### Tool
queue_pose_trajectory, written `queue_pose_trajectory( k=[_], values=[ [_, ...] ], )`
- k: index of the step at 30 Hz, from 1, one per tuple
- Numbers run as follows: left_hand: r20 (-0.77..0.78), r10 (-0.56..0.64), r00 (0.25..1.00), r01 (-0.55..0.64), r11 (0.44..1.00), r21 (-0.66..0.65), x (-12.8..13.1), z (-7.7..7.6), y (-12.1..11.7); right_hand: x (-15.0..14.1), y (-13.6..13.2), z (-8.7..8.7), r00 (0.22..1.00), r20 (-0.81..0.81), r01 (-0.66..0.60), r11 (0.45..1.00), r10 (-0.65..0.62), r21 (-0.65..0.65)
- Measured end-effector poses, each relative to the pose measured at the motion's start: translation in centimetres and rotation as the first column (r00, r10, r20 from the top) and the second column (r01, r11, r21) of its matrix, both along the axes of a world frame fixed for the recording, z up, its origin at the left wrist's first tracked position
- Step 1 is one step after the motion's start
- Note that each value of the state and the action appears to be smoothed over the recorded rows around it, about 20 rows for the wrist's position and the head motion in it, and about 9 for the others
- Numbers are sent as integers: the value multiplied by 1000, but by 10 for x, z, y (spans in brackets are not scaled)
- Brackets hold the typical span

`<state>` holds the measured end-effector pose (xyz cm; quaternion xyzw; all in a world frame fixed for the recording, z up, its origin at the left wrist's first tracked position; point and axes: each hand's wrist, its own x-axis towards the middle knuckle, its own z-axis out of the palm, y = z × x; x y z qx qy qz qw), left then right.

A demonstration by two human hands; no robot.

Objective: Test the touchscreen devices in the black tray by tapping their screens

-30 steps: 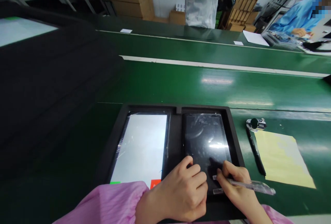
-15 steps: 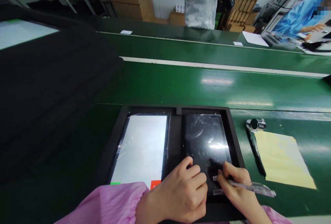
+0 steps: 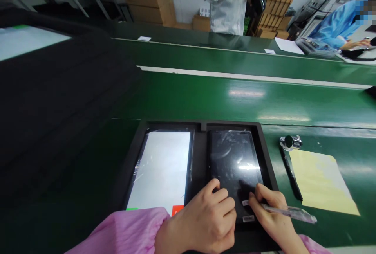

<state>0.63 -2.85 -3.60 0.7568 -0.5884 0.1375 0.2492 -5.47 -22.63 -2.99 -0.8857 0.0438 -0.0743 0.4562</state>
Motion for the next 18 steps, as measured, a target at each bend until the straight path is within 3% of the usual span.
queue_pose_trajectory(
  k=[18],
  values=[
    [4,0,1000,0,1000,-31,1,-3,0,0,1,1,997,62,-53,998,50,41]
  ],
)
